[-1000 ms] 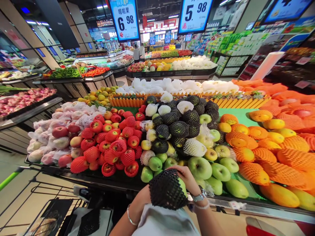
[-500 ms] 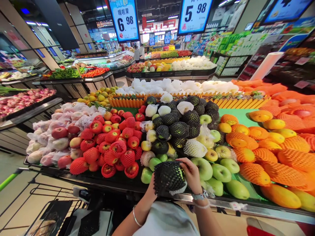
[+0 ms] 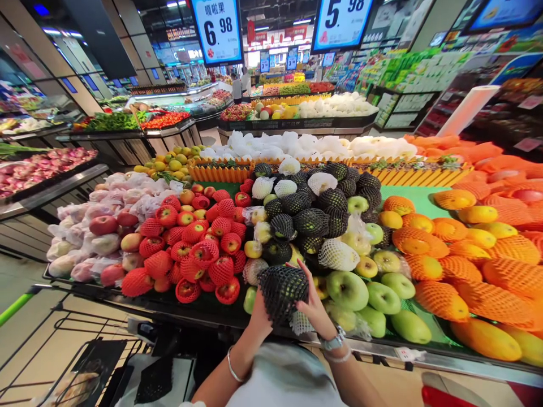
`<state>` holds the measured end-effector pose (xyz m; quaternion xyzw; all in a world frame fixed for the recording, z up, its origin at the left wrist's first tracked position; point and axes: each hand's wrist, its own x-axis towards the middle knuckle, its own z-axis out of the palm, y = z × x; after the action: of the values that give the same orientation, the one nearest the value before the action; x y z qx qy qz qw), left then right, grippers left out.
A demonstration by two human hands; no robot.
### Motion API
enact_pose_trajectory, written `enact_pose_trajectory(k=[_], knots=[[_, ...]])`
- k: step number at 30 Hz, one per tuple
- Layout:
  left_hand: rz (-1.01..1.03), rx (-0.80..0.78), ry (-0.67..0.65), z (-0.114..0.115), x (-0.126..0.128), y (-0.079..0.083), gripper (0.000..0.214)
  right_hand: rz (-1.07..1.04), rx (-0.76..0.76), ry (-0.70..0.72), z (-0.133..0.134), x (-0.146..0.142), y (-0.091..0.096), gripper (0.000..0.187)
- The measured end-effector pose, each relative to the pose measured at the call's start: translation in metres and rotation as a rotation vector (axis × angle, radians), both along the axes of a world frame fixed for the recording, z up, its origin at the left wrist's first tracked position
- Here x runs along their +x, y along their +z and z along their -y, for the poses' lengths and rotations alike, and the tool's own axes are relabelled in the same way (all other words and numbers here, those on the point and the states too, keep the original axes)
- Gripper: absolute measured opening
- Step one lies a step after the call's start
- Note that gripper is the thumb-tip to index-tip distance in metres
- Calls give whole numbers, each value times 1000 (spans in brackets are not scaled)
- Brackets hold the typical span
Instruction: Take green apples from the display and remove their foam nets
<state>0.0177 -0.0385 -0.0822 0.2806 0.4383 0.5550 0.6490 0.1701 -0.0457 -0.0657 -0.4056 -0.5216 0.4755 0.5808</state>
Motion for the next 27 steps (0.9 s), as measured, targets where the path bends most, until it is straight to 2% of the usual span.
enact_pose_trajectory(k=[3,5,8,10,11,12,14,15,16,18,20,23,27], knots=[[-90,31,-68,1,4,9,33,17,-39,-208,0,-14,-8,60],[-82,44,-155,2,1,19,29,6,-57,-279,-1,-17,-14,47],[-54,83,-339,-3,-10,36,32,-36,-86,-450,-2,-15,-25,44],[-115,129,-413,-10,-20,45,35,-60,-106,-595,-3,-9,-32,44],[-163,154,-379,-13,-23,48,32,-55,-102,-647,-3,-6,-35,44],[-207,177,-285,-16,-26,49,28,-41,-89,-677,-3,-2,-36,44],[-201,189,-10,-17,-25,49,30,-9,-49,-681,-1,2,-33,42],[-134,166,71,-16,-22,48,36,-2,-35,-667,0,2,-29,42],[-31,122,78,-13,-17,47,43,-2,-26,-633,2,0,-24,41],[196,-25,-58,-5,-5,44,59,-7,3,-521,5,-7,-9,40],[331,-166,-181,4,6,41,65,25,87,-415,8,-17,6,38],[389,-261,-169,10,16,38,56,112,216,-378,10,-29,20,32],[481,-215,-153,4,13,41,48,143,287,-415,13,-33,21,20]])
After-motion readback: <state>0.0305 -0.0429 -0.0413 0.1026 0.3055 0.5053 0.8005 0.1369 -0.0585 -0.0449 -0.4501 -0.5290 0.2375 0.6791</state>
